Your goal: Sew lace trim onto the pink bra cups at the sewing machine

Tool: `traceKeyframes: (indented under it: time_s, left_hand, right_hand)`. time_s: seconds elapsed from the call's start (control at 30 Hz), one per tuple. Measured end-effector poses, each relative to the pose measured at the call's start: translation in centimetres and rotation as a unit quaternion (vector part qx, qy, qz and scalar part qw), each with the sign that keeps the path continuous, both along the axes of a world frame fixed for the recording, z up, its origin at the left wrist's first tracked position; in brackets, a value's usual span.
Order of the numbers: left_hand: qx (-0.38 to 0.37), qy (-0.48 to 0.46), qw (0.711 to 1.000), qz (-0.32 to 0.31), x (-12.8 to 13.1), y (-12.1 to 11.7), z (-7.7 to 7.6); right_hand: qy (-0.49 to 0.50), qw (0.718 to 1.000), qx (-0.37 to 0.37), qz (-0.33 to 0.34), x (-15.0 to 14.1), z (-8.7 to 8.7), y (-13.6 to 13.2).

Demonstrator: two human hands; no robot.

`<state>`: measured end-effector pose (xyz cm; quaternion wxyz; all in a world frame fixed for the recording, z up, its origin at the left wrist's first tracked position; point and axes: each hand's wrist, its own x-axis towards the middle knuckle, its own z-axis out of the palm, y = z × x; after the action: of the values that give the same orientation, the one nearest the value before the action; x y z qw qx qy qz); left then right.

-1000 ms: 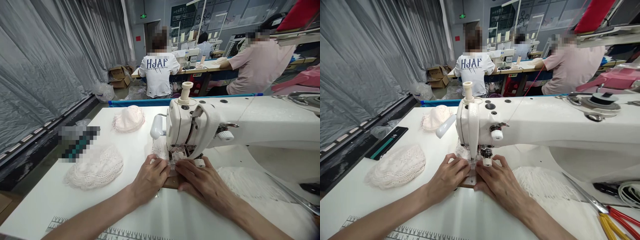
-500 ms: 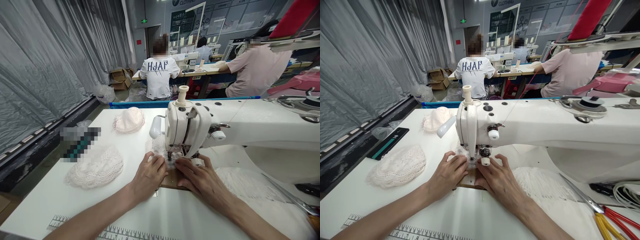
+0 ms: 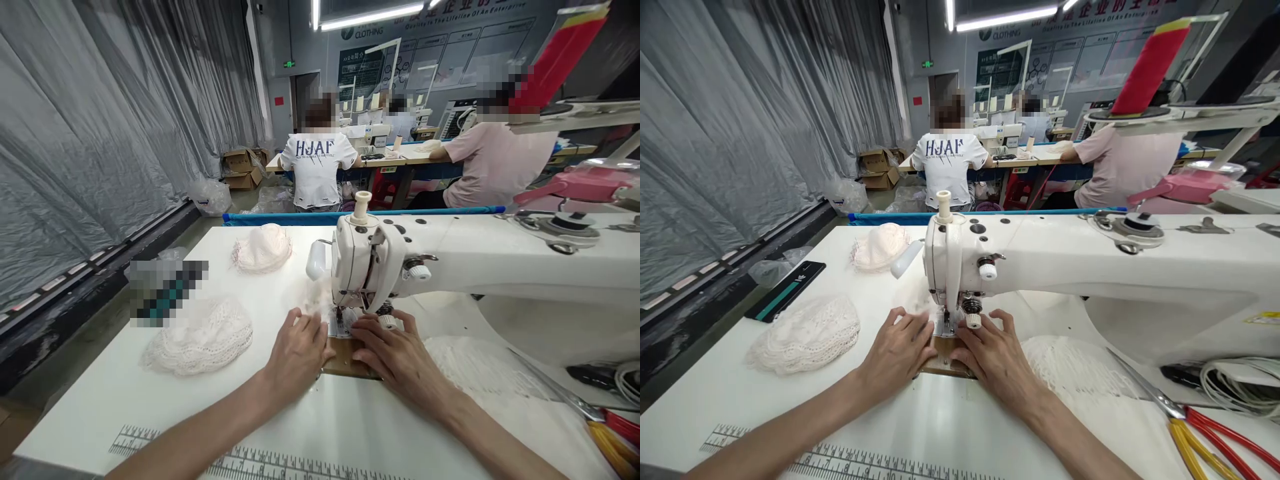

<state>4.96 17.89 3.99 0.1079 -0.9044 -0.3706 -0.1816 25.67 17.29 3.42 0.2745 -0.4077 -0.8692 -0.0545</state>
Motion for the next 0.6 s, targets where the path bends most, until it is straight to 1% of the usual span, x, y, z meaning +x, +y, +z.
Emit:
traceKeyframes:
  time_s: [0.07, 0.1, 0.17, 0.23, 0.27, 0.3, 0.37, 0.43, 0.5, 0.53, 0.6]
  left_hand:
    - [0.005, 0.006, 1.000, 0.004, 0.2, -2.4, 0.4]
    - [-0.005, 0.007, 1.000, -0.002, 0.2, -3.7, 0.7]
    - [-0.055, 0.004, 0.998, -0.032, 0.0, -5.8, 1.6]
    - [-0.109, -0.013, 0.993, -0.054, -0.4, -6.6, 2.5]
    - [-0.127, -0.026, 0.990, -0.049, -0.7, -6.2, 2.9]
    - [-0.134, -0.039, 0.990, -0.029, -0.9, -5.4, 3.2]
    - [-0.142, -0.058, 0.987, 0.041, -1.2, -2.8, 3.3]
    - [-0.160, -0.053, 0.981, 0.096, -1.1, 0.2, 2.9]
    - [-0.217, -0.053, 0.967, 0.122, -0.7, 2.5, 2.3]
    - [-0.247, -0.058, 0.959, 0.129, -0.6, 3.1, 2.1]
    - [-0.291, -0.068, 0.945, 0.133, -0.6, 3.2, 1.8]
  right_hand:
    - [0.014, 1.000, -0.020, -0.006, 0.0, 0.0, -0.1]
    - [0.020, 0.999, -0.033, -0.009, 0.1, -0.1, -0.1]
    - [0.024, 0.998, -0.058, -0.010, 0.1, -0.4, -0.3]
    - [0.024, 0.997, -0.076, -0.006, -0.1, -0.8, -0.6]
    - [0.023, 0.996, -0.085, -0.004, -0.3, -0.9, -0.7]
    - [0.023, 0.995, -0.093, -0.003, -0.5, -1.0, -0.9]
    - [0.024, 0.993, -0.114, -0.011, -1.0, -1.1, -1.2]
    - [0.031, 0.989, -0.138, -0.031, -1.5, -0.9, -1.5]
    - [0.051, 0.984, -0.162, -0.055, -1.9, -0.7, -1.5]
    - [0.066, 0.980, -0.176, -0.065, -2.1, -0.6, -1.5]
    - [0.108, 0.968, -0.216, -0.065, -2.4, -0.5, -1.3]
